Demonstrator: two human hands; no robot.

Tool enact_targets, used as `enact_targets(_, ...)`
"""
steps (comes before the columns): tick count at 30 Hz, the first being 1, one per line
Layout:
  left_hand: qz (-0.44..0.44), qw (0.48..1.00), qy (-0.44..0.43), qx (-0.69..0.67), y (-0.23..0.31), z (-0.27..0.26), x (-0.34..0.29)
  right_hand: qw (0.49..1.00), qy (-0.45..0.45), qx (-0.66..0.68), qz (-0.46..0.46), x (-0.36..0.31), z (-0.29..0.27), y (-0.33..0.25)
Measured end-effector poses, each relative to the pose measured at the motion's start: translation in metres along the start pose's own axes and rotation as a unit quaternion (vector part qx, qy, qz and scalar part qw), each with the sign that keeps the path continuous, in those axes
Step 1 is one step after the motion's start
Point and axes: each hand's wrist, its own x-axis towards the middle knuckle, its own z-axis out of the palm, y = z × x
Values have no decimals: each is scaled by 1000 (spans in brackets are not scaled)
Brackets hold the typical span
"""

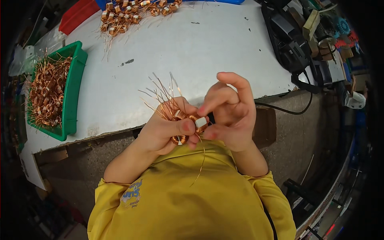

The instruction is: Manually assembling and inspecting small copper components at a workbench.

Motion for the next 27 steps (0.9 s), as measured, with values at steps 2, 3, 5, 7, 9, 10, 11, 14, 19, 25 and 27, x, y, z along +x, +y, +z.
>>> enact_targets(2,6,1000,5,-5,-3,3,3,1000,-17,-9,-6,-2,-7,1)
enact_targets(3,11,1000,11,-8,-5,5,4,999,-34,-18,-14,-3,-12,1)
enact_targets(5,23,999,22,-15,-6,10,5,997,-68,-34,-29,-6,-19,1)
enact_targets(7,12,999,30,-25,-3,15,5,996,-64,-53,-14,-6,-19,-2)
enact_targets(9,-14,998,46,-40,1,20,6,994,-54,-92,12,-7,-18,-6)
enact_targets(10,-28,997,53,-47,2,20,6,992,-49,-111,24,-7,-17,-9)
enact_targets(11,-26,997,53,-49,2,20,5,990,-44,-130,36,-7,-16,-11)
enact_targets(14,-31,996,62,-52,-1,15,4,979,-29,-188,71,-7,-12,-16)
enact_targets(19,-40,997,62,-13,-2,13,2,968,-90,-224,64,-3,-13,-19)
enact_targets(25,-3,999,38,-6,-11,6,1,996,-58,-66,9,-5,-14,-7)
enact_targets(27,0,999,45,-12,-15,8,1,997,-55,-44,-7,-7,-19,0)
